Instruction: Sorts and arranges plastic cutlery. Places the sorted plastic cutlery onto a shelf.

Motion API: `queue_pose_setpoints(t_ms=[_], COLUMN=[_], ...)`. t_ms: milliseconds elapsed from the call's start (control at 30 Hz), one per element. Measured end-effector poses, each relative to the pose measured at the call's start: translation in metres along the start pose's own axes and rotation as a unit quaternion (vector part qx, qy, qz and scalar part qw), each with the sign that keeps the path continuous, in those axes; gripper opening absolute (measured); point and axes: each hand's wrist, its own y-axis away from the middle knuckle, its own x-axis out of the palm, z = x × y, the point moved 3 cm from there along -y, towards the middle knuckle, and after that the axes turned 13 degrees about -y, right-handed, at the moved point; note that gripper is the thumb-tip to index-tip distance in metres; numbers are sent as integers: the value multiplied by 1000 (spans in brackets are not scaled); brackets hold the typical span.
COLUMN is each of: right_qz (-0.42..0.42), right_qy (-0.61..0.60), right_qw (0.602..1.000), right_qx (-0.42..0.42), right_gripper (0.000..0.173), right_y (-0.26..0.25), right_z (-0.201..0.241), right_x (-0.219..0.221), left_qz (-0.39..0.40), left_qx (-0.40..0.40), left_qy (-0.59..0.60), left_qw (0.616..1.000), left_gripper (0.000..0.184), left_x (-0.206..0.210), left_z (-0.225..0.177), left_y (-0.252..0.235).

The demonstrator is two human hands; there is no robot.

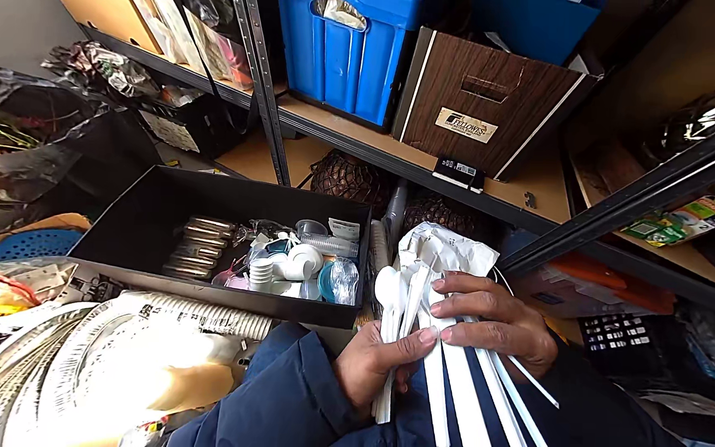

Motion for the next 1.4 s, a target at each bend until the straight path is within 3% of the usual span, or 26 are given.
queue_pose_setpoints(t_ms=[333,567,767,1233,1400], right_qz=[43,41,67,137,143], right_qy=[12,27,47,85,80], right_qw=[999,998,995,985,986], right_qx=[-14,-41,-49,-60,-32], right_gripper=[14,19,18,14,20], right_y=[-8,-8,-13,-37,-39], right_z=[6,9,18,46,42], right_x=[-5,-9,-9,4,1], left_qz=[-23,-4,79,216,182], left_qx=[57,41,-6,27,59], left_qy=[-83,-50,-12,4,1], left_qw=[995,998,997,976,982], left_gripper=[17,13,11,4,4], left_x=[1,4,4,7,4], left_z=[-5,1,1,-5,-6], left_y=[3,2,7,17,16])
